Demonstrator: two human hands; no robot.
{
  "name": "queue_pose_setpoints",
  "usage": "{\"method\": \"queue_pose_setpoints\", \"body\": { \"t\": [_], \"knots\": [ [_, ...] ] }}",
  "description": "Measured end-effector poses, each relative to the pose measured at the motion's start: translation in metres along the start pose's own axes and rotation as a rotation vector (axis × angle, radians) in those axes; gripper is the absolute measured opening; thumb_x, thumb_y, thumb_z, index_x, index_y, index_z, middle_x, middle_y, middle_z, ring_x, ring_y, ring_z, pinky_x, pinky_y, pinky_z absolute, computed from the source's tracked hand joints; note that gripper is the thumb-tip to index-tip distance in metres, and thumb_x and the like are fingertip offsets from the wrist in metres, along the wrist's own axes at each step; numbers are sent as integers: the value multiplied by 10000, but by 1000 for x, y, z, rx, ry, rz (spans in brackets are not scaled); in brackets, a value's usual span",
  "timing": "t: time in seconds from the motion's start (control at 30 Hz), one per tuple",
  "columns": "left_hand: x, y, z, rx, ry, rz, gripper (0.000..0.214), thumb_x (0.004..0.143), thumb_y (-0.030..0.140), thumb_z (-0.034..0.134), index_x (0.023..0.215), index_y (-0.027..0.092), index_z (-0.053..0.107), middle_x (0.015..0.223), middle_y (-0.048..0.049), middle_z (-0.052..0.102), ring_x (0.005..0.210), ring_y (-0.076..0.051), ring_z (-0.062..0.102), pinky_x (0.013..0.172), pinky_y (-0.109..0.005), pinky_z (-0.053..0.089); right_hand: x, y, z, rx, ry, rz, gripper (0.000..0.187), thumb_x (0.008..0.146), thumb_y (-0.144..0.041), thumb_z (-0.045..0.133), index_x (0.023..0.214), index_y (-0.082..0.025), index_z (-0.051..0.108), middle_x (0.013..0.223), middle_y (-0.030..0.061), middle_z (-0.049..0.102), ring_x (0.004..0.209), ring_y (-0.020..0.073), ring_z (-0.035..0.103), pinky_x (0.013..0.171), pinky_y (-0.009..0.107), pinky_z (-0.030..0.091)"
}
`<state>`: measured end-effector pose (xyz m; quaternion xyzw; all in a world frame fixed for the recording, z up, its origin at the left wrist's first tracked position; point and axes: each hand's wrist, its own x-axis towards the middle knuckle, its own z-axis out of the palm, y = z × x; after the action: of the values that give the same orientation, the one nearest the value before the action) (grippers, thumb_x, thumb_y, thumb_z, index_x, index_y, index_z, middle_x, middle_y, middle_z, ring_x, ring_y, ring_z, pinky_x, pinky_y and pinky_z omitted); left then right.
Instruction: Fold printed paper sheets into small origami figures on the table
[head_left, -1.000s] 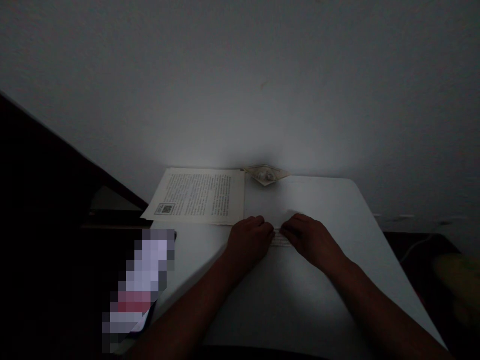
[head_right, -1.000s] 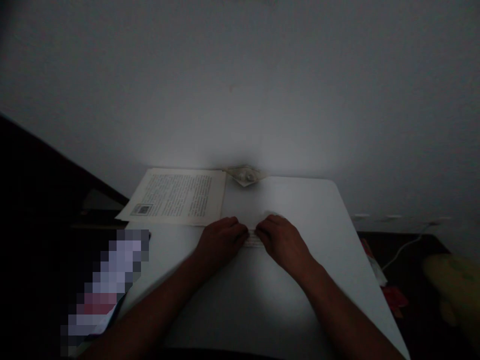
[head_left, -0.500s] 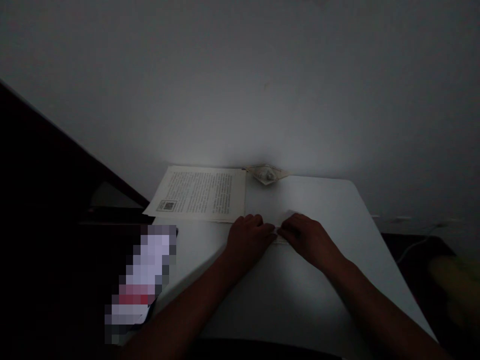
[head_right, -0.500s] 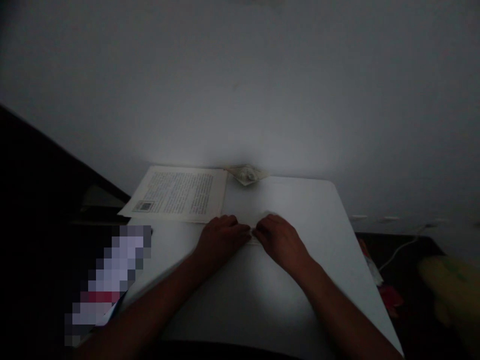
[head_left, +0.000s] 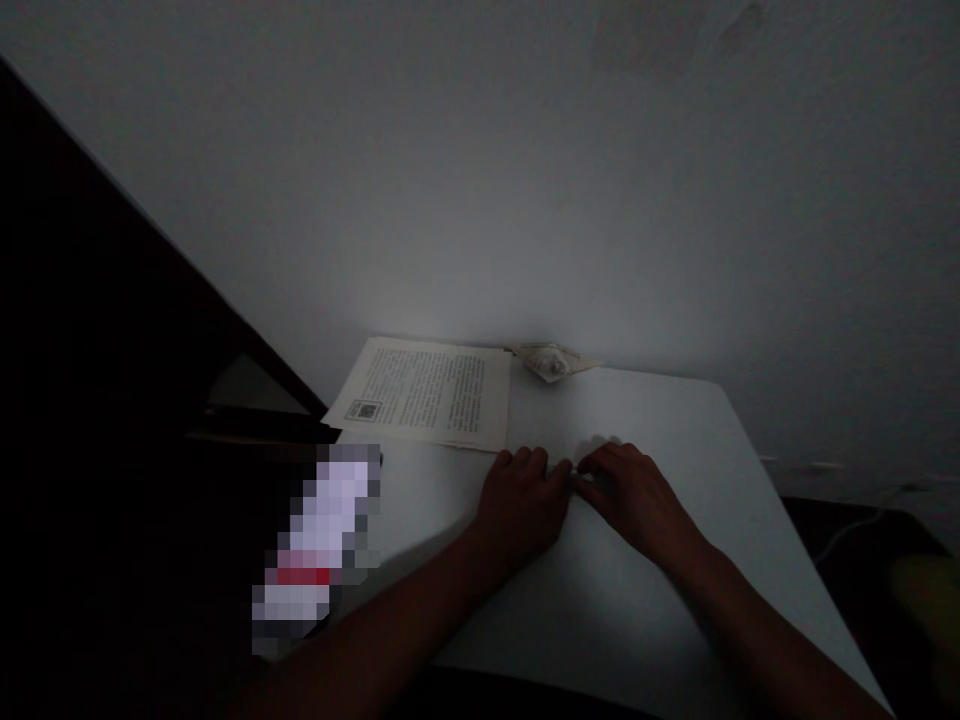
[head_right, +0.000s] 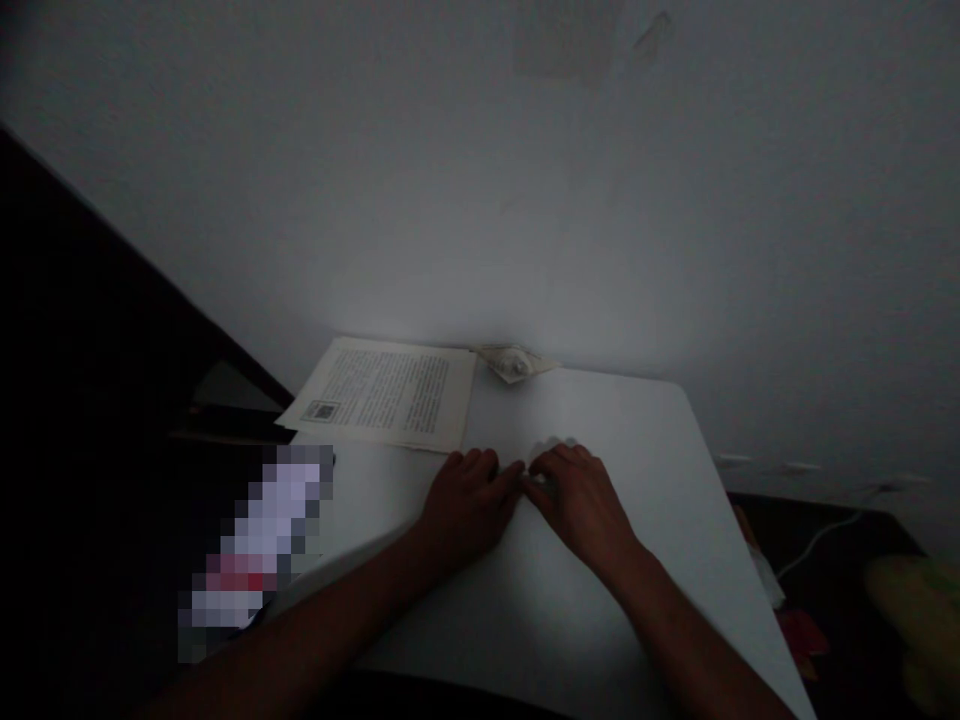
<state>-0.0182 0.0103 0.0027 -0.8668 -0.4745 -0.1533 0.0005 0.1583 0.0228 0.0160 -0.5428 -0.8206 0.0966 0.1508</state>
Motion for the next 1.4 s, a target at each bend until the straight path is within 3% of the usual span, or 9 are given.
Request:
{"method": "queue_pose_setpoints", "body": {
  "t": [0.13, 0.3, 0.47, 0.7, 1.13, 1.4],
  "knots": [
    [-2, 2, 0, -3, 0, -5, 412, 892, 430, 439, 1240, 225, 517, 994, -90, 577, 898, -252, 518, 761, -406, 385, -7, 4, 1, -16, 28, 33, 190, 818, -370, 613, 940, -226, 626, 935, 51, 655, 894, 265, 564, 772, 408, 430],
    [-1, 6, -1, 26, -12, -16, 416, 890, 398, 430, 1262, 226, 504, 1015, -100, 575, 906, -262, 520, 763, -422, 382, -11, 10, 9, 48, 123, 102, 357, 755, -385, 676, 1041, -185, 602, 1023, 84, 642, 937, 262, 573, 817, 403, 446],
    [-2, 7, -2, 36, -29, -4, 431, 890, 392, 433, 1286, 231, 490, 1044, -104, 572, 931, -262, 515, 764, -413, 381, -4, 18, 12, 115, 133, 158, 239, 767, -388, 653, 896, -187, 661, 874, 60, 673, 840, 225, 610, 770, 352, 469],
    [-3, 5, -1, 50, -29, 8, 412, 910, 382, 409, 1311, 306, 468, 1063, -101, 559, 951, -262, 505, 780, -414, 371, 11, 31, -4, 187, 14, 230, 212, 788, -389, 607, 687, -225, 693, 712, 9, 705, 676, 181, 641, 635, 295, 450],
    [-1, 4, -2, 20, -61, 29, 446, 866, 345, 496, 1310, 369, 466, 1027, -86, 529, 929, -259, 474, 784, -407, 361, 28, 58, -25, 278, -228, 71, 229, 736, -412, 655, 649, -201, 667, 605, -12, 657, 567, 141, 590, 555, 254, 409],
    [-2, 4, -1, 6, -49, 13, 440, 868, 347, 499, 1307, 375, 472, 1043, -84, 519, 943, -259, 459, 804, -405, 348, 11, 66, -35, 277, -341, 51, 247, 749, -430, 644, 650, -204, 642, 571, -30, 614, 541, 129, 549, 525, 248, 375]
  ]
}}
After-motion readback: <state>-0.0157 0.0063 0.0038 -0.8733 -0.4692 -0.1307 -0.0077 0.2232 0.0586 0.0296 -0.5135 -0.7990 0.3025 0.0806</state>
